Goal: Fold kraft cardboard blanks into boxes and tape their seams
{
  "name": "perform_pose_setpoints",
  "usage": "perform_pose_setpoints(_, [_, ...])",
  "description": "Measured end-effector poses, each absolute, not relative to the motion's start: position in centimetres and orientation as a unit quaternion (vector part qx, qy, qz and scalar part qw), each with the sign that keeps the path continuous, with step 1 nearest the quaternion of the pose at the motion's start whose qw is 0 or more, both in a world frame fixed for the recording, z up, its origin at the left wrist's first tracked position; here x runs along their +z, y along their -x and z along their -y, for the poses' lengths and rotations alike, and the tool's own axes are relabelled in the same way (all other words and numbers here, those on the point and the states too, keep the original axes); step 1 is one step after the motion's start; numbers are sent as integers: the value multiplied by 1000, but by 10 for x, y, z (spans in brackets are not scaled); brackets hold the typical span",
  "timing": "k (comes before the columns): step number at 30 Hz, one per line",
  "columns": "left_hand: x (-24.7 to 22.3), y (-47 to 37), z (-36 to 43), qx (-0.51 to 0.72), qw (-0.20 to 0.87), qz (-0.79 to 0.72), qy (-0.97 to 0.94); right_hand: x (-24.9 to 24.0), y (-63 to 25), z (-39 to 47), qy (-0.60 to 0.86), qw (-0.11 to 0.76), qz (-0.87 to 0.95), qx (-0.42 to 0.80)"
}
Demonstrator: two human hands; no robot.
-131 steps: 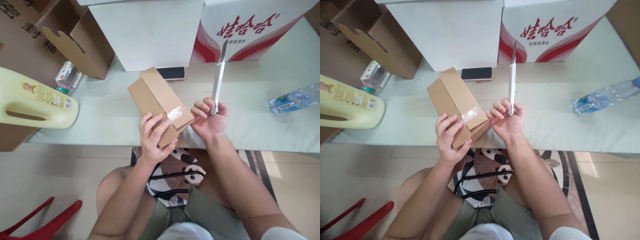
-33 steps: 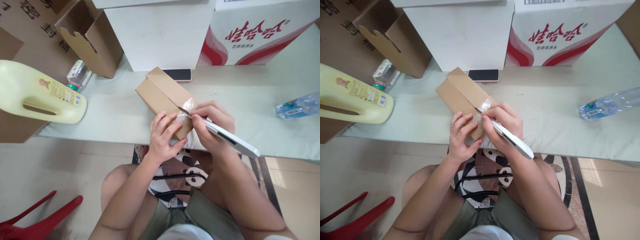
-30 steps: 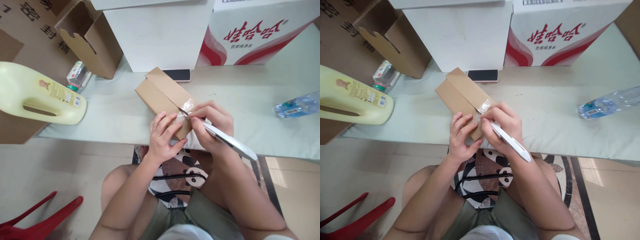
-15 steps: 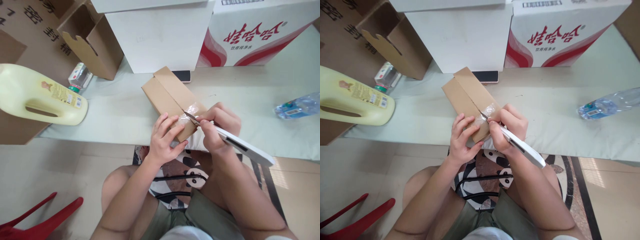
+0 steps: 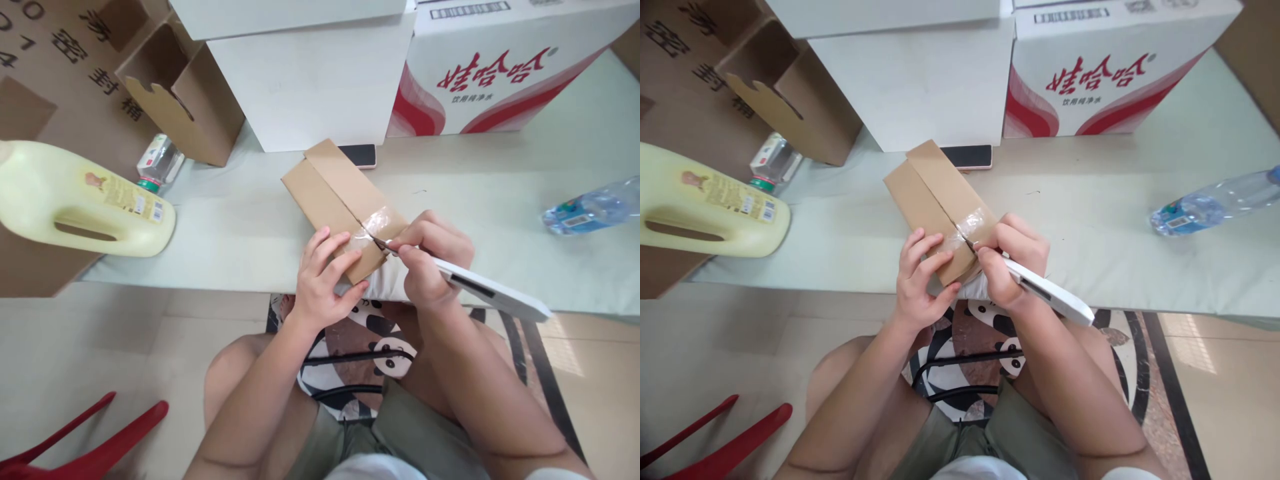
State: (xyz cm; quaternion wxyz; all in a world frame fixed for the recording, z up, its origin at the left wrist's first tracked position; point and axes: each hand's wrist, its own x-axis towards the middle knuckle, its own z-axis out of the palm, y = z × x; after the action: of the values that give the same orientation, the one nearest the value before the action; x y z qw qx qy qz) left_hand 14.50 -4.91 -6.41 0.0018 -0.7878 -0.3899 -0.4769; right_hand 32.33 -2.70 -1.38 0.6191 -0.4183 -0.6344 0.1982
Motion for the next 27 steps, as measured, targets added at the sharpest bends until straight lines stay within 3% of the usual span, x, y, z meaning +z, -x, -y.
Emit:
perform_pose_setpoints(6, [-65,-142,48,-493,4,394,776,-25,-323,25,369,702,571,210])
perform_pose_setpoints(11, [-71,-128,44,-532,-15,403,745,-36,-331,9,429,744,487,163])
perform_pose_setpoints(13, [-73,-120,41,-547,-40,418,724,-44,-338,0,482,688,524,140])
perform_pose_setpoints(21, [-64,-101,39,-609,-121,528,580,-92,-354,-17,624,281,700,203])
perform_pose_setpoints(27, [-56,-88,35,-653,-227,616,377,-89,-349,-14,617,207,727,217])
